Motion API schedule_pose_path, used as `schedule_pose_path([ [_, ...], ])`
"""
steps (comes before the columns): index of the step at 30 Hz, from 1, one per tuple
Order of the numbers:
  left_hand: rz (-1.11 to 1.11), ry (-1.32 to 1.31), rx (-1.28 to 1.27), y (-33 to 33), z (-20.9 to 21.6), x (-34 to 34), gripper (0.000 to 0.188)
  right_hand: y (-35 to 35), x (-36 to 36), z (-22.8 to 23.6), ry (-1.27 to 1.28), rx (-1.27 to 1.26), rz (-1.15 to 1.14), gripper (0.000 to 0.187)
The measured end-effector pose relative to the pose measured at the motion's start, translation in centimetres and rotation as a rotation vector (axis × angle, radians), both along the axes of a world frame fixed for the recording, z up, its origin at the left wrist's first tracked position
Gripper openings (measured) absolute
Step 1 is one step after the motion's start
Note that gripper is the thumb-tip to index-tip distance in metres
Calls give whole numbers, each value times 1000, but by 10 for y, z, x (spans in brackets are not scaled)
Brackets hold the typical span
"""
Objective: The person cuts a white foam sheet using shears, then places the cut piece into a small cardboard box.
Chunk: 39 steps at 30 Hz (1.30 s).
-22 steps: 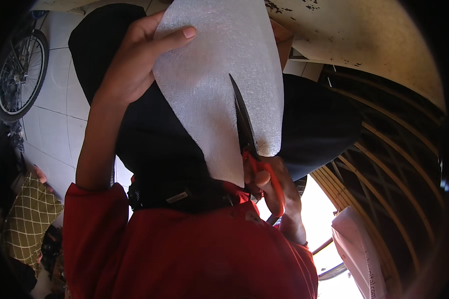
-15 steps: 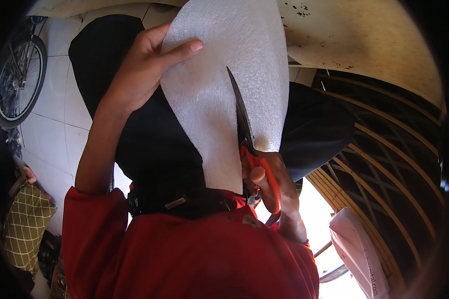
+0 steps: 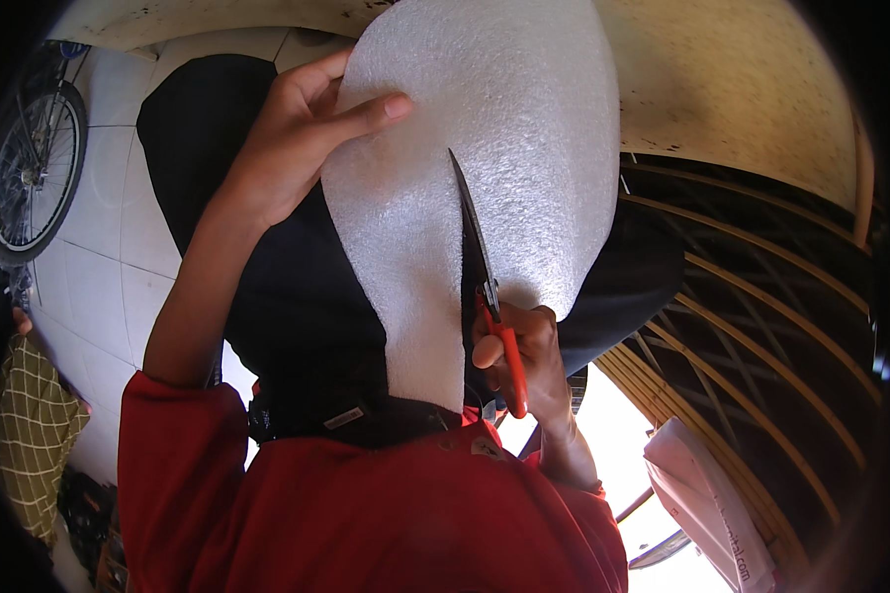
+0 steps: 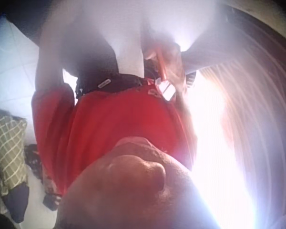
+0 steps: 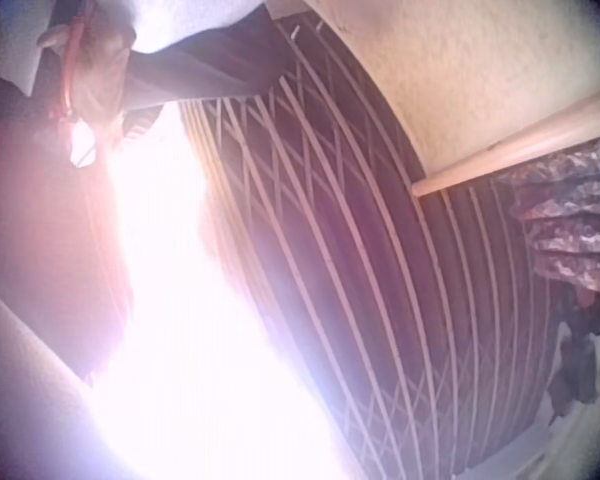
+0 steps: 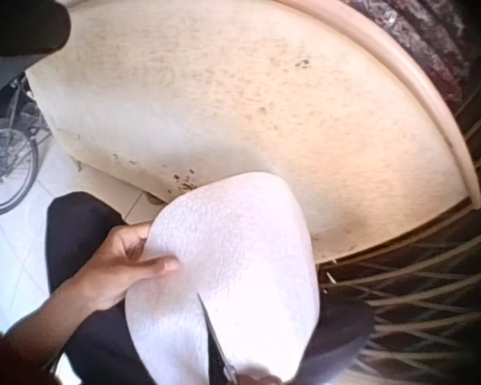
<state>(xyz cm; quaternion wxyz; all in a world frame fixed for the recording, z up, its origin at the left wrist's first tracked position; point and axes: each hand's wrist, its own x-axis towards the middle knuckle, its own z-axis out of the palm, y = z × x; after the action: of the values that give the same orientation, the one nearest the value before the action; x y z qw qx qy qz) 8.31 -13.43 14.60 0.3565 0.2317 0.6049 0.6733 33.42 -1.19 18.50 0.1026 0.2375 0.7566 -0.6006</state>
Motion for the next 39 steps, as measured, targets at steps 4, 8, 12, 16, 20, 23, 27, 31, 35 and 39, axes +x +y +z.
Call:
schedule_pose_path([
  [4,80,-67,55,6,3,5,43,-2,2,1,-47,15,-31,20],
  [8,78,-86,-32,3,0,3,45,-8,2,-10,4,-9,-83,69],
  [12,41,-25,-56,3,-4,2,45,-8,-10,-20,49,-3,-18,74],
  [16,9,-37,-82,1,-3,1,49,-4,-22,-36,49,-26,9,75],
  [20,37,-45,-63,1,-2,-4,49,-3,-36,-33,-7,-26,-4,73],
  [23,45,-52,-96,-2,-2,-6,49,-5,-39,-30,-20,38,-25,70],
  [27,68,-84,-67,1,-2,-5,53,-7,-39,-24,-29,99,-62,60],
  [31,30,52,-74,-2,0,-8,58,-6,-37,-25,-76,82,-107,49],
  [35,158,92,137,8,2,-1,58,-4,-39,-21,-76,34,-127,44],
  [39,58,64,35,0,1,-8,59,-3,-40,-24,-79,38,-98,47],
])
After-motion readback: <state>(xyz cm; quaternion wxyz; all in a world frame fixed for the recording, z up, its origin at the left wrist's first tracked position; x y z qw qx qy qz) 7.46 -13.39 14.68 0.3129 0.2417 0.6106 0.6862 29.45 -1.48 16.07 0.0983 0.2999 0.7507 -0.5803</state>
